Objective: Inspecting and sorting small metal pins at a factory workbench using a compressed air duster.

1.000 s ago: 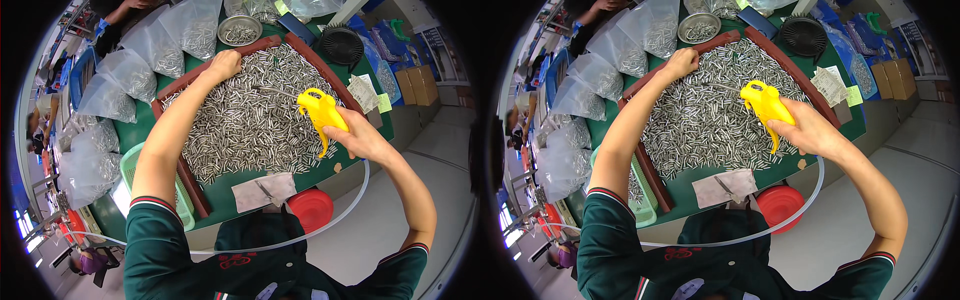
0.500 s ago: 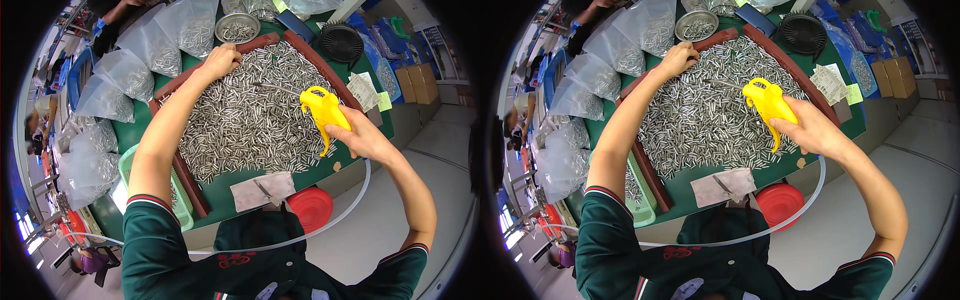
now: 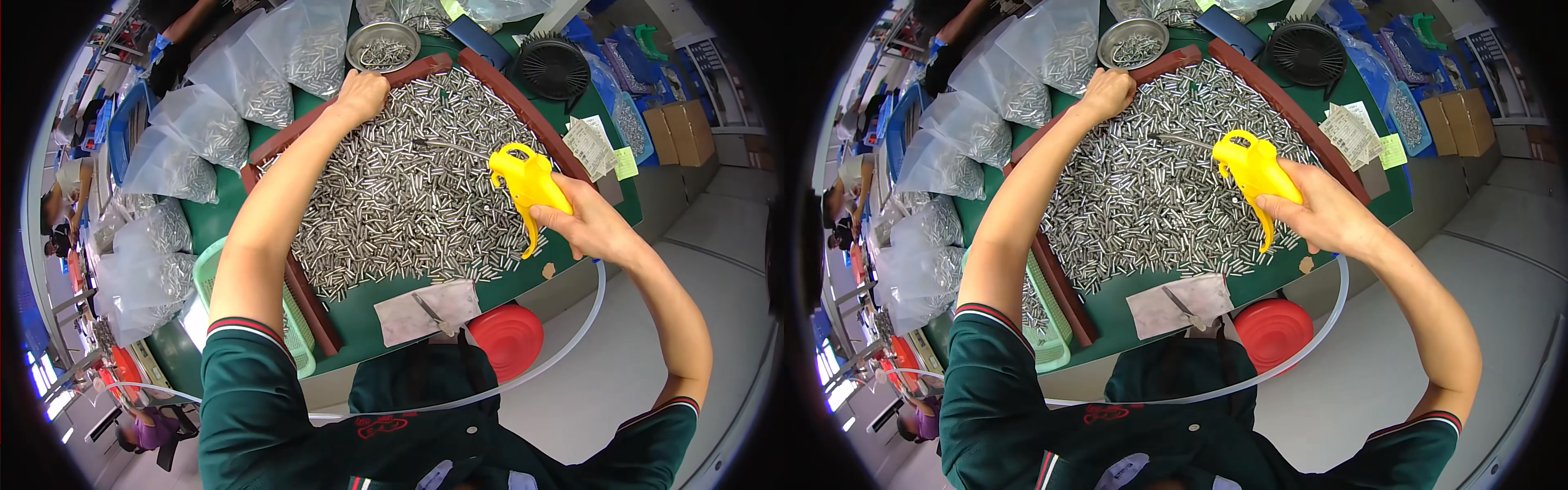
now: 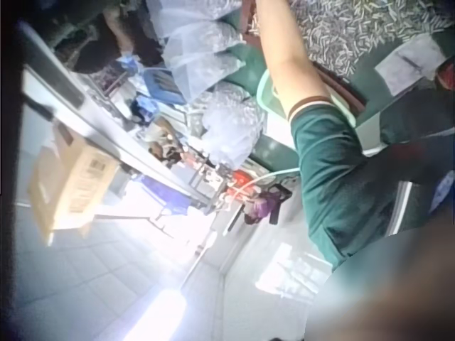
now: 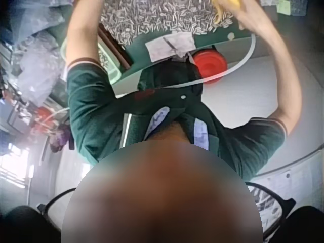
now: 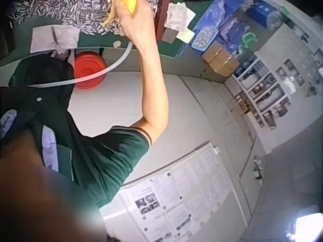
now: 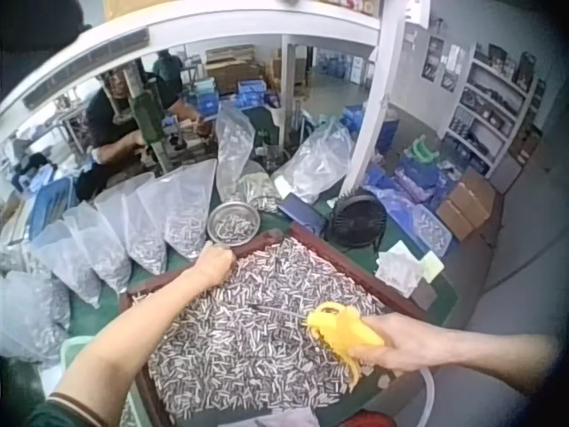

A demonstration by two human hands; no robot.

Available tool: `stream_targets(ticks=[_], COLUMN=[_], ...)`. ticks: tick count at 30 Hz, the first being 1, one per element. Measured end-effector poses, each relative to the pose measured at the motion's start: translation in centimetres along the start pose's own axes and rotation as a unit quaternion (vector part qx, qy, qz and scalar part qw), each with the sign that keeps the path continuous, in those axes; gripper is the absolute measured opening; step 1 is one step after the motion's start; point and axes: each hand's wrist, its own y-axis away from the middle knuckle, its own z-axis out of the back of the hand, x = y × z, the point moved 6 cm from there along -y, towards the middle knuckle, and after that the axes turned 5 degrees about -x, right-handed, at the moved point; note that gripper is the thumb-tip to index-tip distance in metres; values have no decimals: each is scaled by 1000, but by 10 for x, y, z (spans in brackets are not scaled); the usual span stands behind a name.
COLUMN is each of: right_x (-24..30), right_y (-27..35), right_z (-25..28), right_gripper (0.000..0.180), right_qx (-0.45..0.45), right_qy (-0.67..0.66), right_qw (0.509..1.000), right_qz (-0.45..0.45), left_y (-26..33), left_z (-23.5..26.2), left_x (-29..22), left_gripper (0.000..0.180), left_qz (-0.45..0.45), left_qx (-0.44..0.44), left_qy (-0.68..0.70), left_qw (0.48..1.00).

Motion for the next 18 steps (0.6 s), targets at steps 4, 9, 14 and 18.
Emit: stream_targets(ticks=[4, 9, 14, 18], right_x=[-1, 8, 10, 8], right_y=[1, 5, 11, 7], right_z=[0, 6, 10, 6], right_gripper=[25, 25, 26, 26], right_qx=[2, -29, -12, -19], right_qy=[7, 17, 0, 36], right_qw=[1000, 998, 1000, 998], right_qz=[-2, 44, -14, 54], left_y=[-1, 7, 10, -15], left_z=[5, 6, 20, 39], left_x=[-6, -9, -1, 23], left_gripper=[10, 12, 6, 9], left_qz=[-35, -42, -24, 41], left_qx=[-2, -31, -156, -218], left_qy=[-18, 13, 189, 247], left_qw=[999, 999, 969, 943])
